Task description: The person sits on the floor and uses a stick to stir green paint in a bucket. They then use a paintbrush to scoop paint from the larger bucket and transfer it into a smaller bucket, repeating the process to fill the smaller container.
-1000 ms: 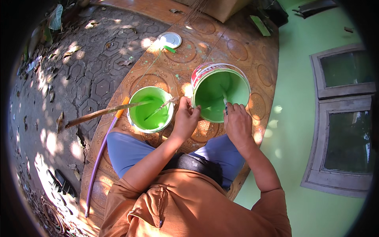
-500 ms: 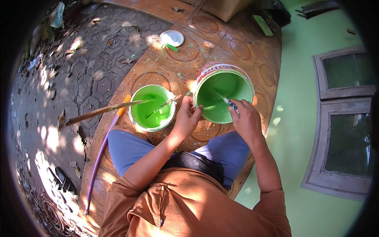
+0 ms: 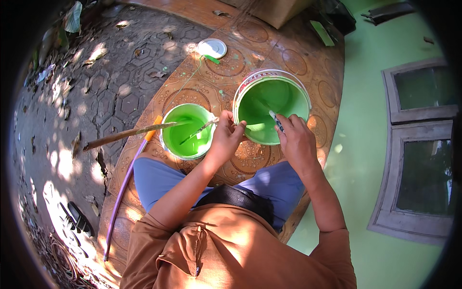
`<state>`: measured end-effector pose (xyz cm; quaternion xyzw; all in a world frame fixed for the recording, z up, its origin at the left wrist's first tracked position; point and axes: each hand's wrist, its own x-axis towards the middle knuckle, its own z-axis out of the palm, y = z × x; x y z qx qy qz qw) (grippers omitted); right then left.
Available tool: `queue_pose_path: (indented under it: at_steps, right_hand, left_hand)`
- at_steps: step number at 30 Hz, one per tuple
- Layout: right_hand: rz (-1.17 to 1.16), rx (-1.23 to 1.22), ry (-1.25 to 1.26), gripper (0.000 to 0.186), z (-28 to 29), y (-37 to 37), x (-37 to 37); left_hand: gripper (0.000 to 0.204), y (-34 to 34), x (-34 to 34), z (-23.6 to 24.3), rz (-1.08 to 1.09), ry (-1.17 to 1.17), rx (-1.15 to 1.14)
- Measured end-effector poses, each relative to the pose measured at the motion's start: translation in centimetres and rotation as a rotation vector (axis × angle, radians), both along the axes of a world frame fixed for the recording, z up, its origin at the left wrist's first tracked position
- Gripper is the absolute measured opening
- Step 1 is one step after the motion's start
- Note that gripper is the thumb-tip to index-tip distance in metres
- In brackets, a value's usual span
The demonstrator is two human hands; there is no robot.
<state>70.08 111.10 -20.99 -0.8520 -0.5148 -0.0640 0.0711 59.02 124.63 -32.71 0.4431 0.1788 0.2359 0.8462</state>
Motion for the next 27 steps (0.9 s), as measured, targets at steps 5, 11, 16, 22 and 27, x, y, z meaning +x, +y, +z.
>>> queue_pose_path:
  at_steps: [5, 11, 16, 22, 27]
  right_hand:
    - [0.138, -0.031, -0.093, 0.031, 0.6, 2.0, 0.6]
    - [0.354, -0.189, -0.181, 0.037, -0.3, 2.5, -0.3]
    - [0.483, -0.297, -0.138, 0.037, 0.6, 1.9, 0.6]
    - [0.500, -0.339, -0.105, 0.043, 3.3, 1.3, 2.1]
    - [0.484, -0.218, -0.132, 0.043, 2.7, 2.1, 2.1]
  left_hand:
    - [0.015, 1.0, -0.3, 0.9, -0.008, 0.033, 0.030]
    - [0.015, 1.4, -0.4, 1.2, -0.029, 0.003, 0.040]
    - [0.016, 1.5, -0.4, 1.1, -0.039, -0.018, 0.035]
    - [0.016, 1.4, -0.6, 1.7, -0.080, 0.014, 0.008]
    - [0.016, 1.5, -0.3, 1.2, -0.060, -0.027, 0.050]
